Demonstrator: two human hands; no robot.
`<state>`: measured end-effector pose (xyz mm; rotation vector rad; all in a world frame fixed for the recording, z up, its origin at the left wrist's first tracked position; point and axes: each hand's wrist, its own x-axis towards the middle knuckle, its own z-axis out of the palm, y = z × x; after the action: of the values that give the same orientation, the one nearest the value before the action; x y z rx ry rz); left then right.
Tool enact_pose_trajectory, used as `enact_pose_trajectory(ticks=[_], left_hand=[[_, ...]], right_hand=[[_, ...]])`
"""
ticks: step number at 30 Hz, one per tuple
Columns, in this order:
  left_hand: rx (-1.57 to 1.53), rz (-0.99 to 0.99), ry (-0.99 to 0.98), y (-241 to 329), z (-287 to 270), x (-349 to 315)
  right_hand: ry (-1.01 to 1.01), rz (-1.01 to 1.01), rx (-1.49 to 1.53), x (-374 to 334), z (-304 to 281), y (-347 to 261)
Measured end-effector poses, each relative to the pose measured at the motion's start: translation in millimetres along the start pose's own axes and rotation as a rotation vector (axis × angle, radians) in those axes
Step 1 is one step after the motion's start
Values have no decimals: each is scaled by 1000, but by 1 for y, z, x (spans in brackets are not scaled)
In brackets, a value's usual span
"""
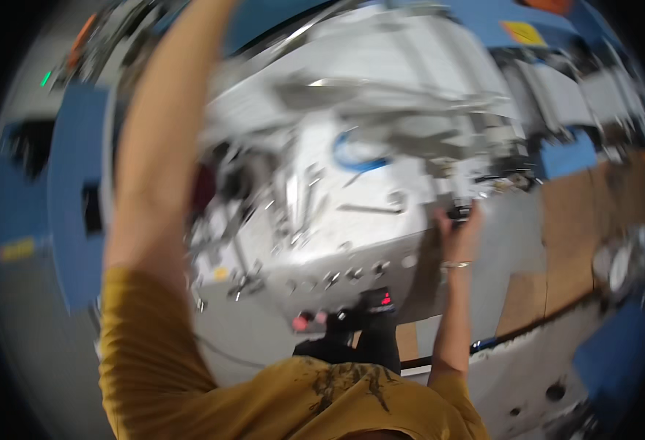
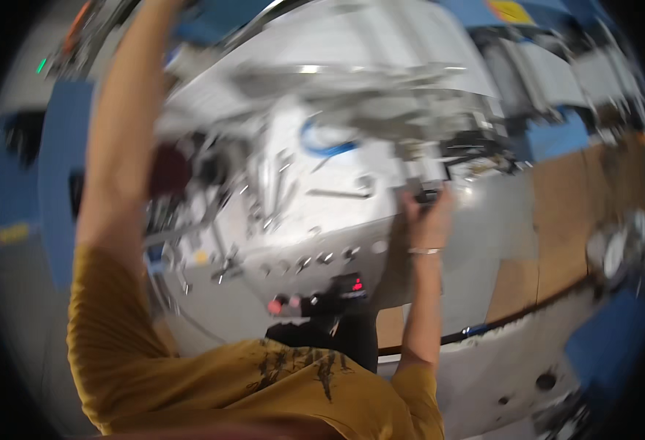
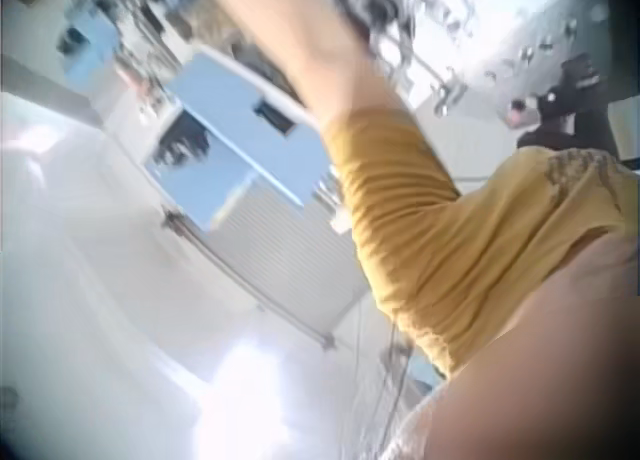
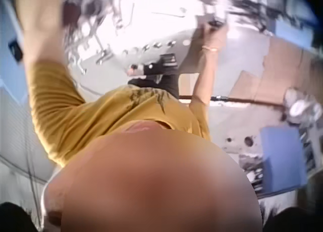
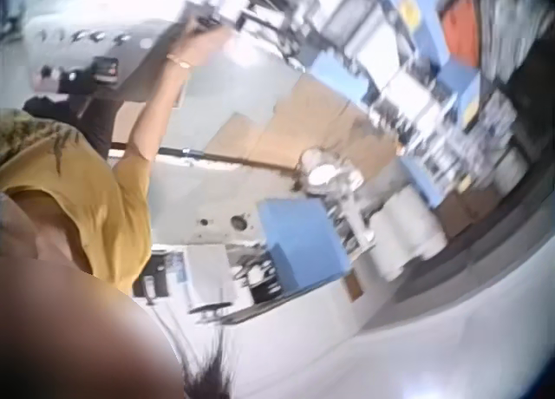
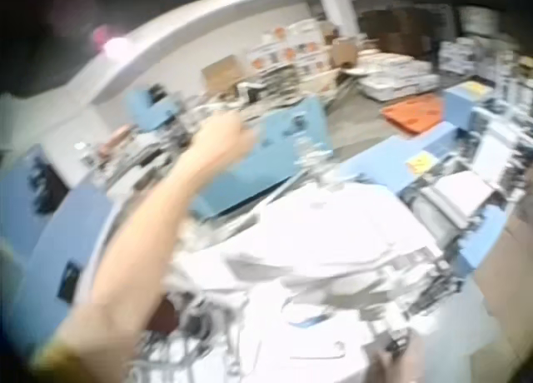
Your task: The recorder is folding paper sheets, placing them onto a conveyor belt, and adjusting components of a paper-processing machine.
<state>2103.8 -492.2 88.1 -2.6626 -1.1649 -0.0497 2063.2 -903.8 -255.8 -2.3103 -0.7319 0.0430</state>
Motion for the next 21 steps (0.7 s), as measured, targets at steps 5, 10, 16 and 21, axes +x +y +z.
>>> enact_pose_trajectory(ticks=[5, 10, 16, 21], left_hand=[[-923, 464, 567, 69, 41, -274], [-1437, 280, 10, -2, 116, -532], [-974, -273, -931, -65, 264, -794], [-477, -559, -1091, -78, 345, -913]], right_hand=[[91, -95, -23, 6, -4, 104], [163, -258, -328, 9, 5, 17], [319, -401, -426, 36, 2, 67], [361, -354, -422, 50, 3, 61]])
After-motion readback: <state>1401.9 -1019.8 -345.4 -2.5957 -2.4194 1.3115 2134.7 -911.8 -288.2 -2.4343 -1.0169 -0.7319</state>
